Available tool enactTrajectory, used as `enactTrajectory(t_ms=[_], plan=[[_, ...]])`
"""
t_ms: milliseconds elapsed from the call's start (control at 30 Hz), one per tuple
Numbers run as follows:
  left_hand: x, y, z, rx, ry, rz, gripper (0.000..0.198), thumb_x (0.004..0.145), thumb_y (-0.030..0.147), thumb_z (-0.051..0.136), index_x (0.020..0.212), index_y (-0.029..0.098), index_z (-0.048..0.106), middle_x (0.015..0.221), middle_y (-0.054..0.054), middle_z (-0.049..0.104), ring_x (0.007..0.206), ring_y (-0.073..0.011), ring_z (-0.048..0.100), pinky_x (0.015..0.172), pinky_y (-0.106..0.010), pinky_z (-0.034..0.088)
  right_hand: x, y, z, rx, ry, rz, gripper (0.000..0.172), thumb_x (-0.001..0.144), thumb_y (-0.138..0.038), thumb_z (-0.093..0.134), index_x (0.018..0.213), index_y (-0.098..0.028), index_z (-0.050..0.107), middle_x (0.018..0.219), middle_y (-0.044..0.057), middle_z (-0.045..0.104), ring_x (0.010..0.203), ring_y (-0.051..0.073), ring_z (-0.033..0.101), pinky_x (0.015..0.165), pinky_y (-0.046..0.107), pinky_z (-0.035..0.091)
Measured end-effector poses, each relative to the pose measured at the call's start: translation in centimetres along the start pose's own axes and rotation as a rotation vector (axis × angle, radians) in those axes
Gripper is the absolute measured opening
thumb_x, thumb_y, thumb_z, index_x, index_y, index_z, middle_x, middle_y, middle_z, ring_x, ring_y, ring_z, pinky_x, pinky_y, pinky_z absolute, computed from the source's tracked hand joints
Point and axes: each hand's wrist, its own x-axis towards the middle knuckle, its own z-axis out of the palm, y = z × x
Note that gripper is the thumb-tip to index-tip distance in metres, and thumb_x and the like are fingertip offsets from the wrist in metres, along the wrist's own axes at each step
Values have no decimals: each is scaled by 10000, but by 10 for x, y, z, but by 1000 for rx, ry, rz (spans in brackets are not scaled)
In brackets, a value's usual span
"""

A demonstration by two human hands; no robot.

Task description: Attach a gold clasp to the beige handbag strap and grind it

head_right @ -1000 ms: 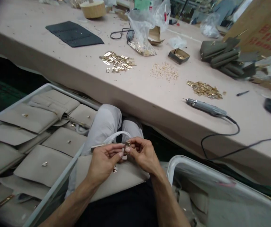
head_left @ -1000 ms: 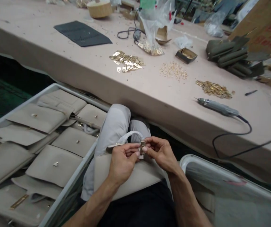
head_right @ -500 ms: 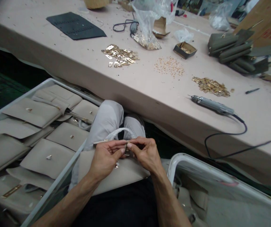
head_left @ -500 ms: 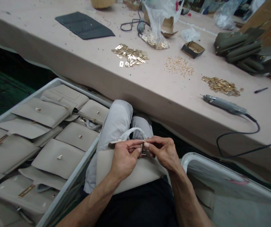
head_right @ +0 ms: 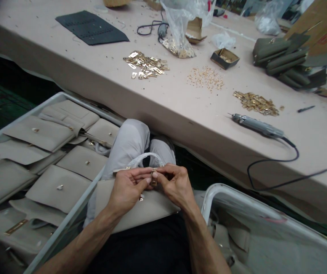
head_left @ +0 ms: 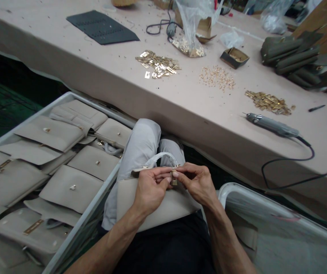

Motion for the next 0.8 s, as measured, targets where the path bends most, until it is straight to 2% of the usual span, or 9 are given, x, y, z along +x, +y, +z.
enactTrajectory(t_ms=[133,267,400,567,800], plan=[[0,1,0,7,-10,13,298,790,128,748,1082,94,798,908,-101,837,742,-185,791,696,-247,664,0,1,-2,-31,-24,-5,143,878,-302,781,950,-202,855,764,37,706,686,148,599,619,268,420],[1,1,0,33,10,6,298,823,257,787,1067,86,800,880,-118,832,728,-197,791,658,-248,662,2,1,-3,-62,-58,-34,129,883,-269,772,961,-209,855,785,44,722,722,168,629,662,286,445],[3,-2,1,38,60,-33,366,793,339,840,1052,84,799,799,-121,820,648,-205,773,582,-257,650,1,-1,-2,-134,-64,-99,135,919,-235,726,965,-214,852,778,40,703,721,167,626,657,287,439],[4,-5,6,-10,108,-36,355,773,303,839,1052,88,799,730,-93,803,600,-184,750,560,-241,640,-2,-2,-2,-242,-74,-197,189,966,-204,654,994,-216,840,769,32,658,717,160,598,665,295,424],[3,-4,9,-5,142,-26,242,759,228,792,955,87,811,711,-83,798,564,-153,731,544,-209,626,-7,0,0,-290,-48,-232,193,984,-234,643,1030,-215,830,774,36,649,719,163,597,658,302,426]])
